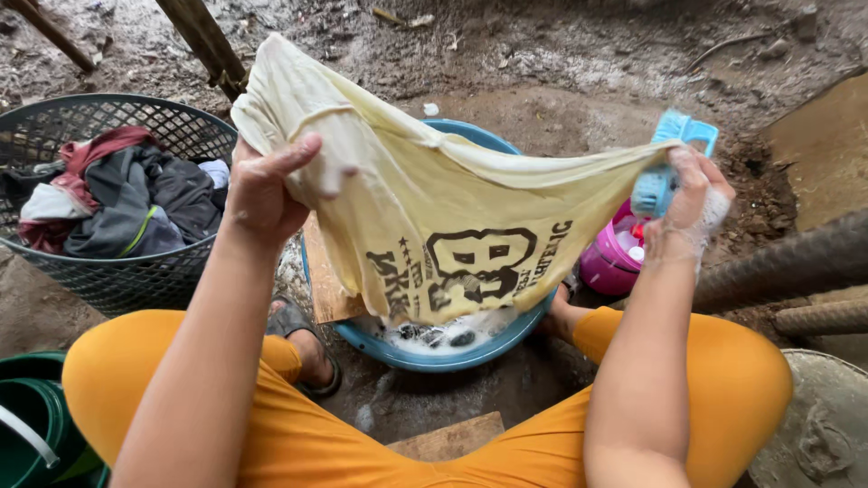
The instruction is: The person hand washes clothes by scrubbing a shirt on a wooden board with a brush in a basin of soapy water, wringing it out by hand, placing it into a bucket, and scrubbing another garment with the brush.
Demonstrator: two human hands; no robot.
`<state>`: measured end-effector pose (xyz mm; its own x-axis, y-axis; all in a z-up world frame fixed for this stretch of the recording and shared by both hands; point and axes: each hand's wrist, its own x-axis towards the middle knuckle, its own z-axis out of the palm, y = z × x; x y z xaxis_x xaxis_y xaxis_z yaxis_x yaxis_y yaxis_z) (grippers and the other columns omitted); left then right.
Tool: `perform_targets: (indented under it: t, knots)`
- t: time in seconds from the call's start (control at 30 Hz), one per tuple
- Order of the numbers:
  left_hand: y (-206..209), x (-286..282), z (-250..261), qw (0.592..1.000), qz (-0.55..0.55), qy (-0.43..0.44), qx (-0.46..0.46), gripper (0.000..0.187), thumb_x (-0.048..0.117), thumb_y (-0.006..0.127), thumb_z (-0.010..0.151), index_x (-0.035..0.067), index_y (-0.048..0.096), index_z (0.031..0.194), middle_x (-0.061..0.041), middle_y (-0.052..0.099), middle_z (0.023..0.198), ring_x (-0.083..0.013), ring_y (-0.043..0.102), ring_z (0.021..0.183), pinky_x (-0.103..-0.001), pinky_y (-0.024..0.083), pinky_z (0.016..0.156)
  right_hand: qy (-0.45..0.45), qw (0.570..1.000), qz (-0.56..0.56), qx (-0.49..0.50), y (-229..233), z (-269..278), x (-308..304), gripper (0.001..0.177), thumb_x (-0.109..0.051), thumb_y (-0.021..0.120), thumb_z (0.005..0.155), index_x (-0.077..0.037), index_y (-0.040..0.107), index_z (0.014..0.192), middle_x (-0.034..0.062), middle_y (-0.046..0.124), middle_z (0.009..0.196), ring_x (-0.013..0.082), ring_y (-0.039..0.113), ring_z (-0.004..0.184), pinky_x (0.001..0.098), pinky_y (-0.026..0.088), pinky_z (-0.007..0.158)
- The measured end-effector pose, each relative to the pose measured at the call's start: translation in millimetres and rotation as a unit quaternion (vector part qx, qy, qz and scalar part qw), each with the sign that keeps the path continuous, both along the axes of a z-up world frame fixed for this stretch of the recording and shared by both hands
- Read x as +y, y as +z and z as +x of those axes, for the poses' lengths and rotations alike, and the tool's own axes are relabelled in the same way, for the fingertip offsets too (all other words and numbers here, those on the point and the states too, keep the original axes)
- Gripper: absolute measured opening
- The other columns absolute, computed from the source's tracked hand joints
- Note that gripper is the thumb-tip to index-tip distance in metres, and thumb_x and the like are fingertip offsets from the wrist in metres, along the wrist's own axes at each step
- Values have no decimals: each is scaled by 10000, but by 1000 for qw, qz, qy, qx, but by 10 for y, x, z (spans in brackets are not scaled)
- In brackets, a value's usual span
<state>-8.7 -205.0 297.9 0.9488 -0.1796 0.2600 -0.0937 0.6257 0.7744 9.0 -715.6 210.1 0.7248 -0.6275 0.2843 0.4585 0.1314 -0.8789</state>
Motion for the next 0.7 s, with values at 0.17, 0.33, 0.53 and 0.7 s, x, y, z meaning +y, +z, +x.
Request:
perform_targets:
  t: [0.17,0.33,0.53,0.7]
  knots:
    - [-946,339,599,991,-133,18,23,739,387,676,990,-33,414,1538,-188,572,1475,-338,593,1362,-496,484,1211,5,999,-13,48,-884,882,338,170,-85,804,837,-15,795,992,29,750,943,135,684,849,279,578,816]
    - [-2703,256,355,881,178,93,428,630,427,653,856,60,576,1361,-102,689,1294,-289,657,1162,-457,536,951,21,929,-196,315,-2002,1168,811,369,-162,895,717,-143,811,1076,-21,625,901,110,565,768,287,493,690]
    - [-3524,224,333,818,422,213,326,464,241,860,760,39,719,1153,-140,756,1178,-285,716,1069,-372,540,926,76,946,42,313,-3431,883,1012,568,-231,759,883,-203,599,1427,23,614,1372,140,590,1171,283,504,958]
    - [-3380,94,518,682,623,374,82,338,244,865,798,-13,785,1001,-248,716,1075,-422,667,998,-458,520,884,57,953,50,293,-4035,766,1059,569,-241,630,960,-116,515,1503,90,532,1525,216,538,1346,333,433,1111]
